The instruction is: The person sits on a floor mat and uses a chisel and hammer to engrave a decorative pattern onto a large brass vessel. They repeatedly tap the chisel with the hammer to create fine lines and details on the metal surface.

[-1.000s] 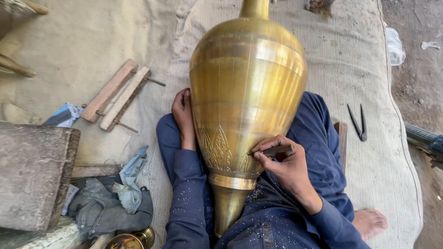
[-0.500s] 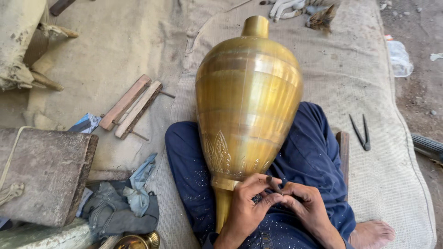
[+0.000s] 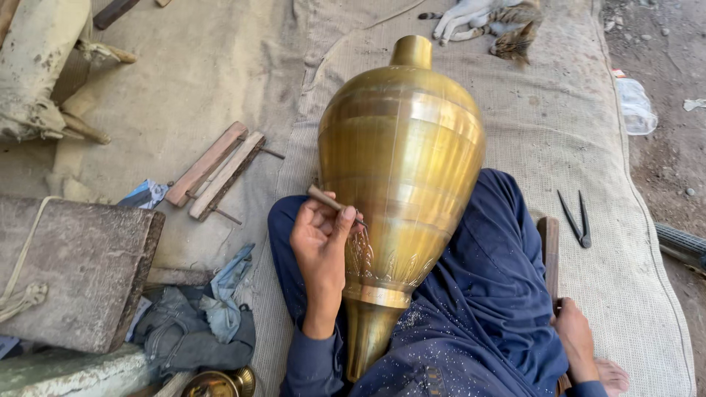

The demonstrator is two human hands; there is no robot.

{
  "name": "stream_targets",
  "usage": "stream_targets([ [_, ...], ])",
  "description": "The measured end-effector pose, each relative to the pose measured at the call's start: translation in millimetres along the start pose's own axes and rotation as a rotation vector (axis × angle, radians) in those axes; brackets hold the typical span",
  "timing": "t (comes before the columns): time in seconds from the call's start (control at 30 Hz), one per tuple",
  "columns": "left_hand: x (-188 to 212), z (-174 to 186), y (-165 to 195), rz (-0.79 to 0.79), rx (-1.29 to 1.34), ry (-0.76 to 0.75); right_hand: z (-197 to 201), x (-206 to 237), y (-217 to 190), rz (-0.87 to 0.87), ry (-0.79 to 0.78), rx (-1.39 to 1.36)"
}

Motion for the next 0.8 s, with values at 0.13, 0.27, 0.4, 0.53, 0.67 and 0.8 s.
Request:
stream_targets([
  [0.13, -10, 4, -8, 0.062, 0.128, 0.045, 0, 2, -10, 0.012, 0.050, 0.107],
  [0.27, -15, 8, -11, 0.031, 0.110, 0.053, 10, -8, -12, -0.123, -0.015, -0.311],
  [0.4, -15, 10, -13, -0.058, -0.039, 0.035, 40, 3, -39, 0.002, 0.090, -0.671],
  [0.53, -16, 0, -13, -0.171, -0.180, -0.040, 86, 11, -99, 0.175, 0.109, -0.553],
  [0.67, -25, -11, -10, -0.194, -0.305, -0.090, 133, 27, -166, 0.628, 0.279, -0.288],
  [0.8, -28, -17, -8, -0.163, -0.416, -0.104, 166, 26, -214, 0.612, 0.188, 0.294],
])
Point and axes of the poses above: each hand's wrist, its own x-axis away from the middle knuckle, its own z-axis out of the back of the hand, y = z × x, the point moved 3 cm from there along -x, towards the middle knuckle, and after that the axes turned 11 degrees about -y, right-handed, at the moved point
